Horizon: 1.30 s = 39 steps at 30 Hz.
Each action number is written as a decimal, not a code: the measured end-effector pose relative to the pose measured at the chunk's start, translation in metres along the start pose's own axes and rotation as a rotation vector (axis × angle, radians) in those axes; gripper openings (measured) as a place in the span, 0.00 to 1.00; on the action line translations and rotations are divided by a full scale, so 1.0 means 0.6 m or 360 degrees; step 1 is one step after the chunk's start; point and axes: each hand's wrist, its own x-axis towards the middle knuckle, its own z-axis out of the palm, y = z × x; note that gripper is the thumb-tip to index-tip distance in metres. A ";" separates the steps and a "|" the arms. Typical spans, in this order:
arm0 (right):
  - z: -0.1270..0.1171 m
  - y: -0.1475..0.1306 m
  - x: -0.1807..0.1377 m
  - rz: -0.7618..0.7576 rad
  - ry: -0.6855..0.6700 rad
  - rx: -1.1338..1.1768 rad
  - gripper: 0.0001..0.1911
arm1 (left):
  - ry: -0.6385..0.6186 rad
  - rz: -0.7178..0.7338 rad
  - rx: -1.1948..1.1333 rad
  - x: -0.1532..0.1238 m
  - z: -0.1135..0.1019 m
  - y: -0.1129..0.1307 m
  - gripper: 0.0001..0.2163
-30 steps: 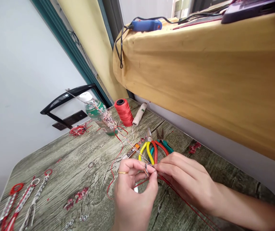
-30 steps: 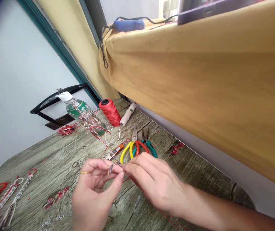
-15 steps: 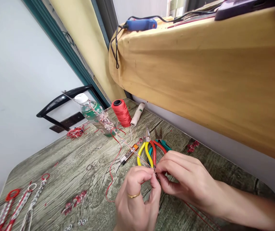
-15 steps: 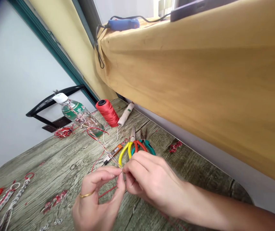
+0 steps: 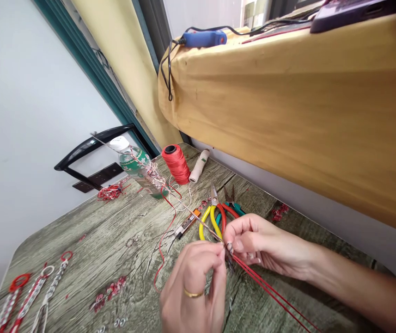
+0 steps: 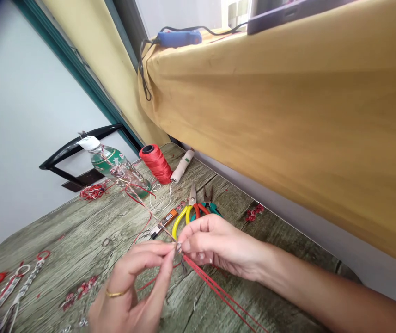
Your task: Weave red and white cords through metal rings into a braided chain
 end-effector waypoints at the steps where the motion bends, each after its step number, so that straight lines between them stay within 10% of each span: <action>1: 0.002 0.003 -0.001 0.0042 -0.0004 0.0107 0.01 | 0.0019 0.0022 0.0027 0.002 -0.001 0.000 0.15; 14: 0.014 0.010 -0.021 -0.0101 0.0102 0.0175 0.04 | -0.0080 0.0419 0.1087 0.004 -0.029 0.004 0.10; 28: 0.019 -0.002 -0.035 -0.0035 0.0141 0.0120 0.05 | -0.0323 0.0452 0.0809 0.003 -0.039 -0.002 0.12; 39: 0.014 0.005 -0.033 -0.0142 0.0155 -0.0132 0.03 | -0.0005 0.0212 0.0767 -0.008 -0.014 0.014 0.11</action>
